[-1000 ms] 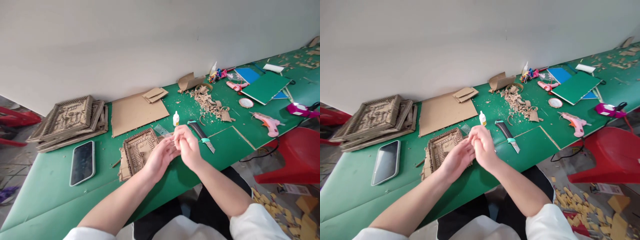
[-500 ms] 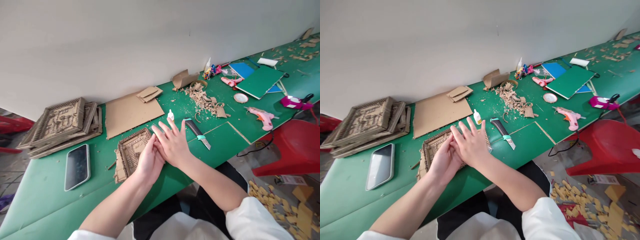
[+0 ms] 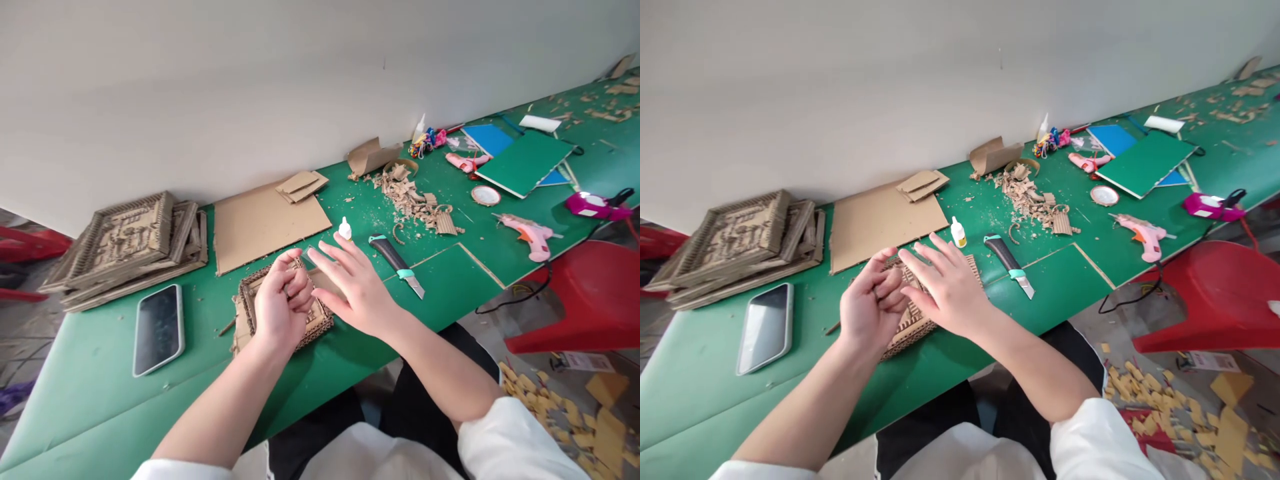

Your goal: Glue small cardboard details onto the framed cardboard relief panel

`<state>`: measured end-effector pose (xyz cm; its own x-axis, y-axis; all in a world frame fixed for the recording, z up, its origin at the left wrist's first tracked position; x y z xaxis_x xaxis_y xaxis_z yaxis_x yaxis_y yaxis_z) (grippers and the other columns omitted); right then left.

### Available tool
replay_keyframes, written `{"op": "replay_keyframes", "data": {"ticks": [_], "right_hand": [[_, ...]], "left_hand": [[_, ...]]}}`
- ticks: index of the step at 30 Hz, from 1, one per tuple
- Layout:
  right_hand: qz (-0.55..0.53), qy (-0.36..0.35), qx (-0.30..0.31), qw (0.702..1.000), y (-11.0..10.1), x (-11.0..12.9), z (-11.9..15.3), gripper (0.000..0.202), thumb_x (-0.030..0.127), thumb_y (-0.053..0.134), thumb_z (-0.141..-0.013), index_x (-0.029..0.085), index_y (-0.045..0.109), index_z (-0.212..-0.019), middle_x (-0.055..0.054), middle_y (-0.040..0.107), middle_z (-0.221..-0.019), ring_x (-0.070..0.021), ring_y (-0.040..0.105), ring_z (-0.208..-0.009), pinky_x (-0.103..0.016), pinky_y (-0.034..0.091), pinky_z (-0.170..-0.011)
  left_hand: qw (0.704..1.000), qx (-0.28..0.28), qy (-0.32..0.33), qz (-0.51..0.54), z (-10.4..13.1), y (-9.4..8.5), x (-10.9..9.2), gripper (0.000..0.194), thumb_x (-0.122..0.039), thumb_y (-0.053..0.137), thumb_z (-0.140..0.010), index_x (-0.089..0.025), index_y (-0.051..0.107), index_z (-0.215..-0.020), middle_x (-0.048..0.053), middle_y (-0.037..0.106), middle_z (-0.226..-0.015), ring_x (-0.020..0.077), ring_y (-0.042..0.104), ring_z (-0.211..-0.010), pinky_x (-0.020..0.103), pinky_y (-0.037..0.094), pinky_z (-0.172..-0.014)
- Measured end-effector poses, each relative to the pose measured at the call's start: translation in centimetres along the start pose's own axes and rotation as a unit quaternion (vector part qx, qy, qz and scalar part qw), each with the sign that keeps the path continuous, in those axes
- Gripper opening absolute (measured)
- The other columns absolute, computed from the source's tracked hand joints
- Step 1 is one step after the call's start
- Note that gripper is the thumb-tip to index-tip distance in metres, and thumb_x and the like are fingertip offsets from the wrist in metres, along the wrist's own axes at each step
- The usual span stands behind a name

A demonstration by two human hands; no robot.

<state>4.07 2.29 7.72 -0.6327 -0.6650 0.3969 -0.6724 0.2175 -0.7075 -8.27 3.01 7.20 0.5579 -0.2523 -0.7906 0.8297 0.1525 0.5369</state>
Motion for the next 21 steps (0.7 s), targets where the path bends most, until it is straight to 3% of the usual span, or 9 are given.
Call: {"op": "replay_keyframes", "data": {"ticks": [5,10,15,19,21], "right_hand": [[-0.041,-0.008,-0.04,0.998,0.0,0.0,-0.1,0.038,0.026,0.044,-0.091,0.019,0.053,-0.128,-0.009,0.062,-0.121,-0.0238,0.043,-0.13,-0.048,0.043,-0.106],[-0.039,-0.059,-0.1,0.992,-0.5,0.5,-0.3,0.031,0.017,0.047,-0.089,0.014,0.059,-0.117,-0.008,0.068,-0.109,-0.0206,0.054,-0.115,-0.041,0.049,-0.101],[-0.041,-0.063,-0.119,0.99,-0.8,0.4,-0.4,0.029,0.014,0.046,-0.088,0.015,0.06,-0.113,-0.007,0.07,-0.103,-0.0199,0.057,-0.107,-0.041,0.051,-0.097],[-0.044,-0.062,-0.126,0.989,-0.9,0.4,-0.3,0.028,0.014,0.046,-0.088,0.016,0.061,-0.111,-0.006,0.071,-0.1,-0.0192,0.059,-0.103,-0.04,0.052,-0.095],[-0.042,-0.073,-0.133,0.988,-0.9,0.7,-0.3,0.026,0.016,0.05,-0.088,0.013,0.062,-0.109,-0.007,0.071,-0.1,-0.0194,0.058,-0.104,-0.039,0.051,-0.096]], "left_hand": [[0.998,0.028,0.04,-0.035,0.0,-0.1,-0.2,0.027,-0.009,0.051,-0.066,-0.021,0.053,-0.09,-0.009,0.042,-0.054,0.0003,0.02,-0.031,0.013,0.015,-0.032],[0.997,0.06,0.032,-0.038,-0.7,-0.4,0.3,0.015,-0.005,0.048,-0.059,-0.017,0.049,-0.068,-0.008,0.036,-0.049,0.0,0.022,-0.032,0.012,0.015,-0.034],[0.999,0.053,-0.011,-0.003,-1.0,-0.4,0.3,0.002,-0.016,0.05,-0.068,-0.017,0.05,-0.066,-0.008,0.029,-0.044,0.003,0.023,-0.034,0.015,0.017,-0.035],[0.998,0.055,-0.022,0.022,-0.7,-0.3,0.4,0.025,-0.029,0.049,-0.076,-0.018,0.041,-0.055,-0.009,0.016,-0.041,0.0041,0.017,-0.031,0.017,0.017,-0.033],[0.997,0.054,-0.052,0.032,-0.7,-0.1,0.8,0.027,-0.03,0.051,-0.078,-0.018,0.042,-0.055,-0.01,0.017,-0.04,0.0035,0.017,-0.03,0.016,0.017,-0.031]]}}
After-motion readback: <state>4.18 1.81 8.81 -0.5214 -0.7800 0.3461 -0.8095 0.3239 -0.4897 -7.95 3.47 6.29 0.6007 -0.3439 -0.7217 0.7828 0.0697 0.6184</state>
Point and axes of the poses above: each hand's wrist, its own z-axis away from the middle knuckle, its own y-axis out of the palm, x = y × z, the point moved 4 cm from there along -z, towards the middle knuckle
